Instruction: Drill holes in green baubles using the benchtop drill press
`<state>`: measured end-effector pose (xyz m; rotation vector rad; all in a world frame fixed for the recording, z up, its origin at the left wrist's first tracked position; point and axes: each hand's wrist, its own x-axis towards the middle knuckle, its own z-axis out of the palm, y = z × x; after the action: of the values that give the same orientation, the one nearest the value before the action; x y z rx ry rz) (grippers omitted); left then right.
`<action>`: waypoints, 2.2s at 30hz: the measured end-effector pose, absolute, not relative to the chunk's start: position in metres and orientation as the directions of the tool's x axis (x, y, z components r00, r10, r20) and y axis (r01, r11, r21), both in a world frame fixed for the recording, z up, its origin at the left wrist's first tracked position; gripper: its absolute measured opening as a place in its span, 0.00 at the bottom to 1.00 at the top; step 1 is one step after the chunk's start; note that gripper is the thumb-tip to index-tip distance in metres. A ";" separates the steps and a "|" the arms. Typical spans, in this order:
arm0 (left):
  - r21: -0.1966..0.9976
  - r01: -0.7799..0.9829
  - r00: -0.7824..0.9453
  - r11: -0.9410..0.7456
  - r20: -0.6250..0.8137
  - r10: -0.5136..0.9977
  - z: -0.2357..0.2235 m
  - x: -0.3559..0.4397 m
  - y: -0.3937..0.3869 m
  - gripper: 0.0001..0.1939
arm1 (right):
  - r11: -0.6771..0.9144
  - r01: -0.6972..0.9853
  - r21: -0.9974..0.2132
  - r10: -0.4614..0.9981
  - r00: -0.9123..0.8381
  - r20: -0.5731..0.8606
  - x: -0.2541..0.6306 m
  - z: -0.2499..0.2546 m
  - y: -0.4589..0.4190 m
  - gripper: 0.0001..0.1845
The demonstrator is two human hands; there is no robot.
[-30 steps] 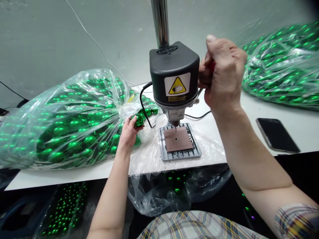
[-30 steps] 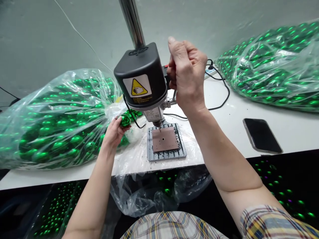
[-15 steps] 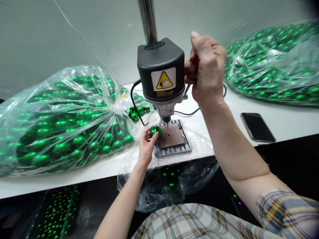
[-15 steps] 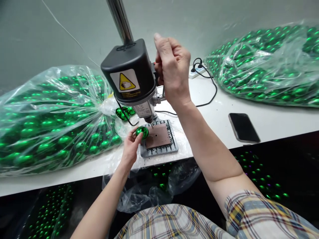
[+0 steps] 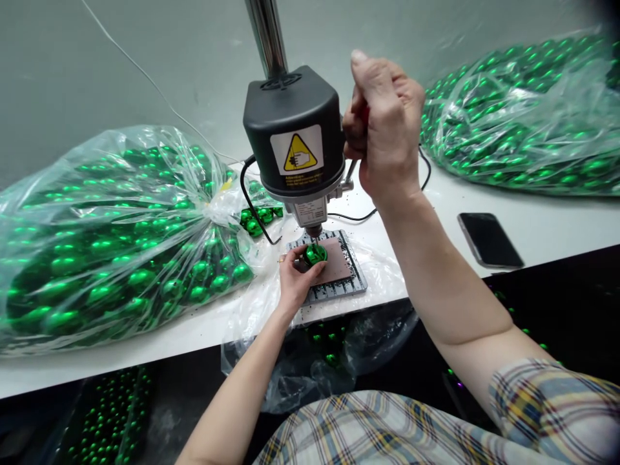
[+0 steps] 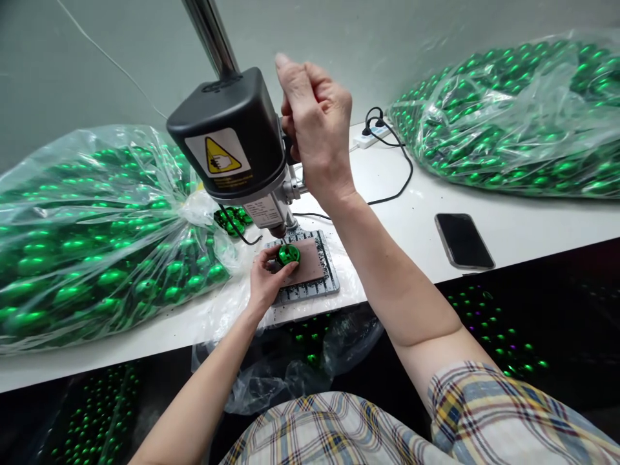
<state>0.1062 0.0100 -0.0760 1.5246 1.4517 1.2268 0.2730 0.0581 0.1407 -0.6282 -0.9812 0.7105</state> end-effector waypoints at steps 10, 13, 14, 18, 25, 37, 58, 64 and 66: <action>0.886 0.394 0.022 -0.244 0.257 0.966 -0.084 0.114 0.006 0.27 | 0.610 -0.163 -0.775 0.769 0.359 0.529 0.274 0.140 0.056 0.36; 0.886 0.389 0.029 -0.251 0.260 0.965 -0.085 0.113 0.006 0.27 | 0.629 -0.188 -0.754 0.761 0.350 0.547 0.275 0.139 0.053 0.36; 0.887 0.385 0.028 -0.254 0.264 0.964 -0.085 0.113 0.006 0.27 | 0.641 -0.179 -0.746 0.750 0.356 0.558 0.275 0.138 0.050 0.35; 0.887 0.379 0.026 -0.263 0.274 0.961 -0.086 0.114 0.006 0.27 | 0.731 -0.108 -0.674 0.655 0.390 0.648 0.271 0.129 0.038 0.34; 0.914 0.330 0.027 -0.235 0.240 0.970 -0.089 0.114 0.007 0.28 | 0.830 -0.052 -0.555 0.511 0.467 0.721 0.269 0.093 0.021 0.30; 0.884 0.385 0.035 -0.266 0.274 0.961 -0.089 0.113 0.005 0.27 | 0.929 -0.034 -0.369 0.349 0.416 0.840 0.272 0.060 0.014 0.29; 0.847 0.446 -0.043 -0.288 0.342 0.939 -0.070 0.114 -0.014 0.25 | 0.551 -0.206 -0.809 0.795 0.427 0.432 0.268 0.148 0.055 0.32; 0.556 0.530 0.555 -0.640 0.344 0.758 -0.052 0.081 -0.101 0.26 | 0.581 -0.254 -0.773 0.798 0.368 0.478 0.274 0.140 0.067 0.30; 0.458 0.555 0.614 -0.695 0.338 0.713 -0.052 0.062 -0.112 0.27 | 0.602 -0.277 -0.748 0.785 0.374 0.493 0.273 0.138 0.066 0.29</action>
<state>0.0621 -0.1116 -0.0525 2.5333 1.0255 0.7273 0.2733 0.0659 0.1379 -0.6200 -0.9580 0.7384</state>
